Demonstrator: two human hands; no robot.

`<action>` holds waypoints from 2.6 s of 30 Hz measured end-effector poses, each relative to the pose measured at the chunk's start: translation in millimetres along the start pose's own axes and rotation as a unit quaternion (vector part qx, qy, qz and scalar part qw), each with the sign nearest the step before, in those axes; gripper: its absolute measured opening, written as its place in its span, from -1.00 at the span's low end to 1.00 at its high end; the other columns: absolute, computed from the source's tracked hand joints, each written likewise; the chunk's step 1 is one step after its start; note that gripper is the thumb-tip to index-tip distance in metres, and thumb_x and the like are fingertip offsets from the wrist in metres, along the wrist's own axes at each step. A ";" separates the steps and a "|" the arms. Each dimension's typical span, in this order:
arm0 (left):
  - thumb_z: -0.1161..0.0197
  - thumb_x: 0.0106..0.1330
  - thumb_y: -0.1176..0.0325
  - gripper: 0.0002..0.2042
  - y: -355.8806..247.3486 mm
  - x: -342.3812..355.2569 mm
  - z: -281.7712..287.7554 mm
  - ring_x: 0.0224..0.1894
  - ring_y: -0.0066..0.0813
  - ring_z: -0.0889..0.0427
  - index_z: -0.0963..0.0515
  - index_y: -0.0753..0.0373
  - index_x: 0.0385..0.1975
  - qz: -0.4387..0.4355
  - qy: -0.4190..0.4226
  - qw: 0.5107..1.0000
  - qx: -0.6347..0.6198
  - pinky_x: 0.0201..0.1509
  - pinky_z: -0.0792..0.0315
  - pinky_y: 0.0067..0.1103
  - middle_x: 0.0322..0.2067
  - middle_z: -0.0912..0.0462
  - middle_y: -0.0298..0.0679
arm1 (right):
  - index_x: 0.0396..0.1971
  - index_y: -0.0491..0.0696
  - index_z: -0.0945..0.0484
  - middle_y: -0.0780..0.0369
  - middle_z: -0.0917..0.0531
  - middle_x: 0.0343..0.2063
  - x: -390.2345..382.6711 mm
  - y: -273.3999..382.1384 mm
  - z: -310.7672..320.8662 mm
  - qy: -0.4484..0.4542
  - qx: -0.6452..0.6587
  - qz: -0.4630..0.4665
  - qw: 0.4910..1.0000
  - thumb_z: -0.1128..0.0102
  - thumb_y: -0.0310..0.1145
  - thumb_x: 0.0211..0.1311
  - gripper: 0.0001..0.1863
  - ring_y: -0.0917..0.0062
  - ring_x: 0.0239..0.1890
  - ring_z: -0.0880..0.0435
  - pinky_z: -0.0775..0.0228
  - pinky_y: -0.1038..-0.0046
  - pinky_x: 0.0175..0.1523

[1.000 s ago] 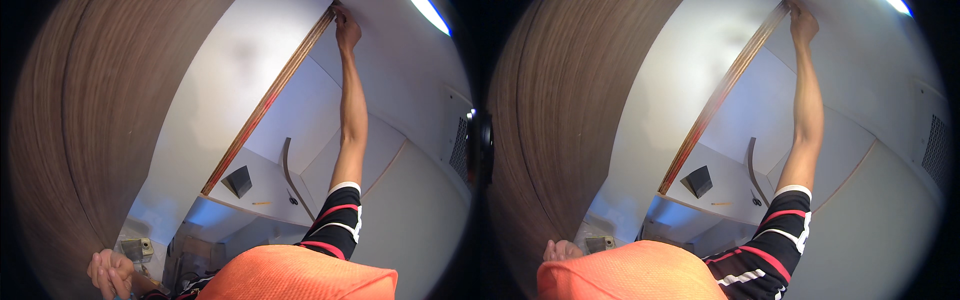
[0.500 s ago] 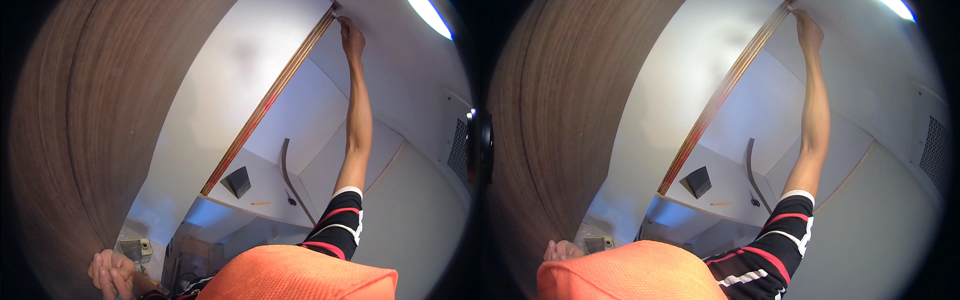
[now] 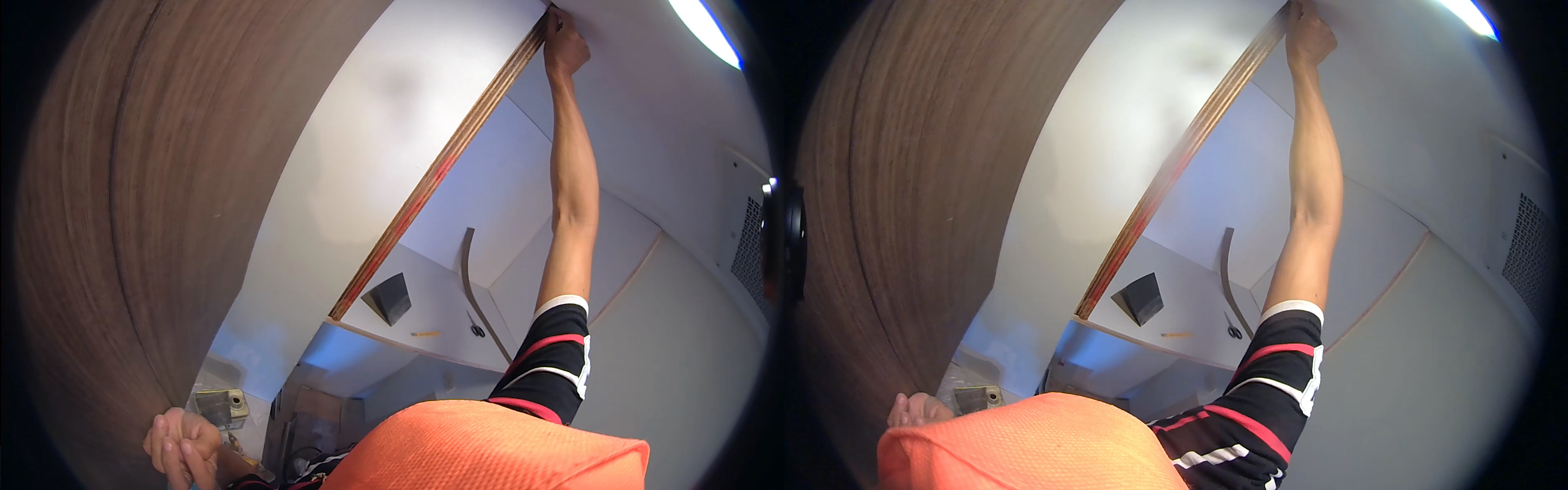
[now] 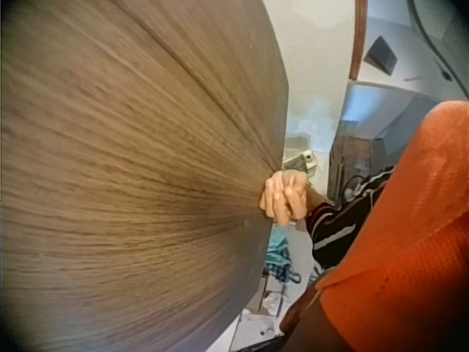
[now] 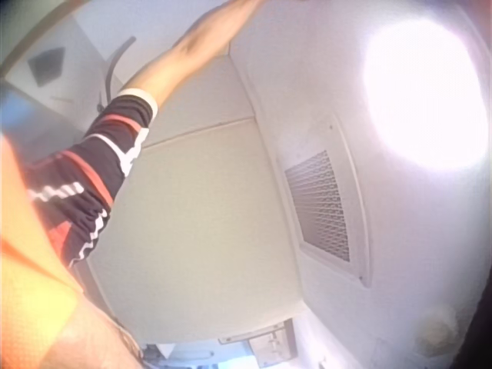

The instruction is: The person measures and cuts thin wooden strips to fit along the edges of a white cabinet. They repeatedly place the strips against the cabinet edge, trim them with scissors, and reposition them to achieve a fit.

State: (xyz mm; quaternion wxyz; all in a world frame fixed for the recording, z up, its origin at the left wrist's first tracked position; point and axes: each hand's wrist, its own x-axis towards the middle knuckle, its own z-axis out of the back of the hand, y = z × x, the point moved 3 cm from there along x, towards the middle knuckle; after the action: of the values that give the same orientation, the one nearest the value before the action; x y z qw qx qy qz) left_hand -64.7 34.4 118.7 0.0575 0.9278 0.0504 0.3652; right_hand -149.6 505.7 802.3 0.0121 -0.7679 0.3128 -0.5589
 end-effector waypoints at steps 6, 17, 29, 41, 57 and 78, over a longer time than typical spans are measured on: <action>0.31 0.67 0.20 -0.54 3.0 0.6 4.9 -0.67 -0.44 -0.55 -0.38 0.56 0.05 -0.025 -0.004 0.998 -0.065 -0.70 -0.56 -0.68 -0.30 -0.55 0.12 | -0.12 0.36 -0.74 0.20 -0.78 -0.47 6.0 -3.8 -12.4 -0.007 -0.100 -0.009 0.995 -0.15 0.07 0.39 -0.74 0.20 -0.40 -0.78 -0.59 0.17 -0.31; 0.32 0.66 0.26 -0.57 1.5 12.7 -2.7 -0.68 -0.41 -0.53 -0.37 0.58 0.00 -0.011 0.011 0.999 -0.036 -0.73 -0.52 -0.68 -0.33 -0.53 0.12 | -0.16 -0.01 -0.69 0.06 -0.74 -0.41 -0.2 11.6 7.5 0.030 -0.047 0.027 0.998 -0.08 -0.17 0.46 -0.72 0.12 -0.33 -0.74 -0.55 0.14 -0.24; 0.19 0.57 0.52 -0.76 -5.1 11.5 -6.2 -0.51 -0.37 -0.55 -0.41 0.56 -0.18 0.013 -0.022 0.998 -0.059 -0.64 -0.65 -0.61 -0.37 -0.48 0.04 | -0.07 0.29 -0.70 0.22 -0.76 -0.49 -21.4 -17.6 25.4 0.043 0.066 0.033 0.996 -0.13 -0.10 0.47 -0.80 0.22 -0.42 -0.75 -0.52 0.22 -0.32; 0.16 0.56 0.49 -0.75 -0.6 6.3 -3.7 -0.39 -0.30 -0.58 -0.43 0.58 -0.19 -0.005 -0.017 0.995 -0.093 -0.62 -0.68 -0.58 -0.32 -0.48 0.06 | -0.11 0.34 -0.70 0.31 -0.74 -0.54 -29.7 -35.2 31.5 -0.004 0.055 0.084 0.995 -0.19 -0.14 0.46 -0.86 0.35 -0.52 -0.73 -0.47 0.32 -0.43; 0.14 0.48 0.57 -0.78 0.5 2.2 -0.9 -0.36 -0.20 -0.56 -0.41 0.64 -0.21 -0.003 -0.019 0.993 -0.116 -0.61 -0.70 -0.52 -0.33 -0.47 0.11 | -0.05 0.33 -0.71 0.30 -0.78 -0.44 -20.5 -23.1 15.7 0.054 0.071 0.091 0.992 -0.18 -0.10 0.46 -0.81 0.35 -0.42 -0.78 -0.53 0.34 -0.34; 0.19 0.58 0.51 -0.81 -2.5 35.8 -15.8 -0.44 -0.32 -0.64 -0.36 0.42 -0.25 0.067 0.062 0.993 -0.080 -0.42 -0.70 -0.58 -0.24 -0.44 -0.01 | -0.12 -0.08 -0.70 0.36 -0.55 -0.71 -92.7 -84.8 68.7 0.093 0.377 -0.250 0.887 -0.38 -0.28 0.33 -0.77 0.71 -0.68 -0.45 -0.25 0.61 -0.52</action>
State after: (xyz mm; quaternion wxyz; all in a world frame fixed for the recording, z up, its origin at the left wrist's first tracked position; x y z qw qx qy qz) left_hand -49.6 42.8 153.9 0.1035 0.8972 -0.0374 0.4276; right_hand -67.1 597.0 729.0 0.1318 -0.7023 -0.1241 -0.6884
